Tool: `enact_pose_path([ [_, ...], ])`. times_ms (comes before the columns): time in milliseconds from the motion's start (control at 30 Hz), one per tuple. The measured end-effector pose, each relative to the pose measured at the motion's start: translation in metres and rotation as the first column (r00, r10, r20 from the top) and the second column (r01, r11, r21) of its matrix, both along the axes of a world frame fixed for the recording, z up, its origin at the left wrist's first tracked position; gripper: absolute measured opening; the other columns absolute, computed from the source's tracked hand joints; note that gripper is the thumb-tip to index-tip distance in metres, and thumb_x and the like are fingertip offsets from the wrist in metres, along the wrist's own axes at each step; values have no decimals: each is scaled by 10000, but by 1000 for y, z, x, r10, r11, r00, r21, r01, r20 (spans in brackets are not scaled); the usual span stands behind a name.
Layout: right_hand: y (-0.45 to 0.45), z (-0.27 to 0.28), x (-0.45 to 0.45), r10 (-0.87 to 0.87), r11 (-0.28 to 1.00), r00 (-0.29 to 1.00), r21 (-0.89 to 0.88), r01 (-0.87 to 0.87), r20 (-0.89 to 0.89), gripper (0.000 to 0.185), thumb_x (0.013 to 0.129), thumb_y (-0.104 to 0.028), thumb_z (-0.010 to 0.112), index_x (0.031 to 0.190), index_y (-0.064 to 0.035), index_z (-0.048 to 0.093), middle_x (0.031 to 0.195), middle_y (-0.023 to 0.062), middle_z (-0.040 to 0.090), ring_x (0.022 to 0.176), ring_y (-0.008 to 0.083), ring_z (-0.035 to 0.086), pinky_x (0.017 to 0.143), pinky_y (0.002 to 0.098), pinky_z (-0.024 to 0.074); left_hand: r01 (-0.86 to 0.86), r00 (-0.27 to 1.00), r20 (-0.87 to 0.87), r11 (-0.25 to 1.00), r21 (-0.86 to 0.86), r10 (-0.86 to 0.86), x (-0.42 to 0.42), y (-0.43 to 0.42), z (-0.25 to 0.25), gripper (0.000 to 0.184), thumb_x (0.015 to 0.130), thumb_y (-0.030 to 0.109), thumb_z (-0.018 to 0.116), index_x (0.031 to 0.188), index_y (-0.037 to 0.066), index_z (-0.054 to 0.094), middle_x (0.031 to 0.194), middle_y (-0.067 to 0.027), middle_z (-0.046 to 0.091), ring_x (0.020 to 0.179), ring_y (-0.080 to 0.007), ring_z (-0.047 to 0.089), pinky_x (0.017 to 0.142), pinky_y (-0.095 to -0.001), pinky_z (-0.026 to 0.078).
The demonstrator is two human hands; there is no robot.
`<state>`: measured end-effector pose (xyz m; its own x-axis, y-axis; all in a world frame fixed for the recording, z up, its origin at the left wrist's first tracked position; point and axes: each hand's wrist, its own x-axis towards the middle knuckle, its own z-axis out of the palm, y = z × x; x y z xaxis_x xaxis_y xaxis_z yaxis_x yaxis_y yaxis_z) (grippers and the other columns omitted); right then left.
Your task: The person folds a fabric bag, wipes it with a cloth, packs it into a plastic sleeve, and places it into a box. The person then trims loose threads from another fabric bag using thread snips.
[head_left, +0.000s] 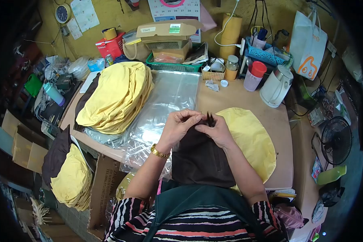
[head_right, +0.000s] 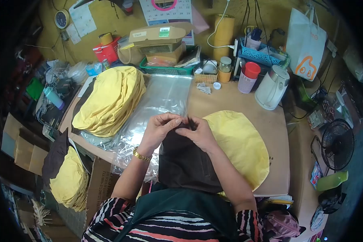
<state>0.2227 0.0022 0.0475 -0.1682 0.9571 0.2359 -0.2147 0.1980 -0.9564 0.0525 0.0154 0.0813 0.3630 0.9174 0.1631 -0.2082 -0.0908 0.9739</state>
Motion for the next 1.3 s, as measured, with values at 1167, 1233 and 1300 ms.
enact_pose_path([
  [1167,-53,95,0,-841,468,335,882,55,426,231,716,-86,716,908,-90,588,764,37,492,618,186,544,545,335,352,23,918,396,989,-147,37,9,-16,4,153,996,159,502,967,11,530,1035,-125,643,927,-182,661,863,-324,558],
  [1233,-50,94,-1,-854,447,319,894,44,411,207,722,-89,710,870,-92,566,753,40,484,608,184,542,541,332,349,2,927,371,990,-139,51,13,-18,4,157,997,172,505,973,19,529,1046,-120,643,907,-164,655,857,-322,556],
  [1300,-49,94,-2,-867,424,305,905,32,395,192,727,-91,704,833,-95,544,742,42,476,599,183,540,536,329,346,-19,941,335,994,-108,55,15,-22,10,167,994,189,518,959,25,524,1032,-111,645,921,-150,645,864,-327,549],
])
